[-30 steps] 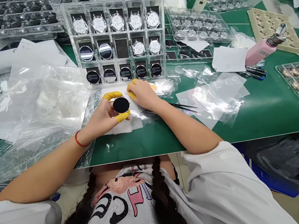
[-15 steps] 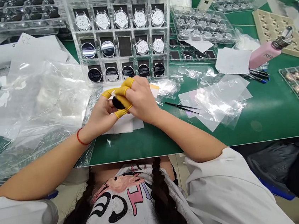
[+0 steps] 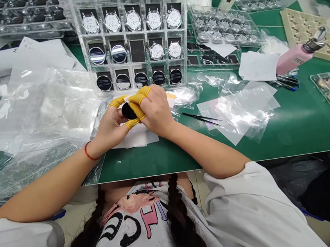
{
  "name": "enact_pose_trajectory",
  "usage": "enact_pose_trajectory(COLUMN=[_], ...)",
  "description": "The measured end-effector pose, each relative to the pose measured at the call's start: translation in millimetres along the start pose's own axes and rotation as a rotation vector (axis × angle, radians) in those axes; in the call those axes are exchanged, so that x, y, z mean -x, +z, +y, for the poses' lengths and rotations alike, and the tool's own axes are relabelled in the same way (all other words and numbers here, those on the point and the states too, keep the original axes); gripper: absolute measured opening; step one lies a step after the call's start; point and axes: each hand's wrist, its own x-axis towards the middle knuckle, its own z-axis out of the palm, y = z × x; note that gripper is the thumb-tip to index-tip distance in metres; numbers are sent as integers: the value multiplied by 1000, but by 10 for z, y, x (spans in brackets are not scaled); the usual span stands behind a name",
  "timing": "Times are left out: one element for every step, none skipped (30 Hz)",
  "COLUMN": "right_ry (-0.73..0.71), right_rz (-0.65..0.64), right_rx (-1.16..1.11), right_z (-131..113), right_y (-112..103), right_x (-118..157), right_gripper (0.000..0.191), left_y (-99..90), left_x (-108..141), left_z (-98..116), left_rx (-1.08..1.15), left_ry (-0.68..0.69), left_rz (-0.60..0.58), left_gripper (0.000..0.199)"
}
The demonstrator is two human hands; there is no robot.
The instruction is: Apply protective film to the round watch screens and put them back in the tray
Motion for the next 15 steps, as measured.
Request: enact_pose_trajectory(right_ry=[55,111,169,229,291,350,405,452,492,523,542,546,532,494,429], right_rz=[-14,-19,-20,-19,-27,-49,-90,-143,-203,-258,-297,-308,-289,-248,-198], right_rx=[-24,-49,-73,-101,-135,-178,-225,-273,-318,-355,-384,-403,-411,-410,-401], right_z=[48,97,144,190,231,266,292,306,309,298,275,241,199,151,100], right_y=[-27,-66,-116,-174,-237,-302,-366,-424,-475,-516,-548,-570,-585,-595,-600], right_x=[-23,-46,-69,-92,-116,-140,-164,-188,-211,-232,-248,-259,-264,-263,-257], right_gripper=[25,25,24,23,21,20,17,15,13,12,11,12,13,15,18], left_y=[3,2,-1,-8,-16,-25,-36,-46,-56,-64,-71,-76,-79,-79,-77], left_x=[6,11,15,17,16,13,6,-2,-11,-19,-26,-30,-31,-30,-28], left_z=[12,28,45,62,74,81,80,73,61,49,38,31,30,34,43], left_rx=[2,-4,-14,-25,-36,-46,-54,-60,-65,-69,-71,-70,-65,-54,-39], left_ry=[-8,-4,9,32,60,91,125,158,189,214,229,231,218,196,166], left_rz=[-3,3,13,23,32,39,44,48,55,64,71,75,71,61,50], left_gripper=[63,63,61,59,58,57,56,57,57,58,59,60,61,62,62])
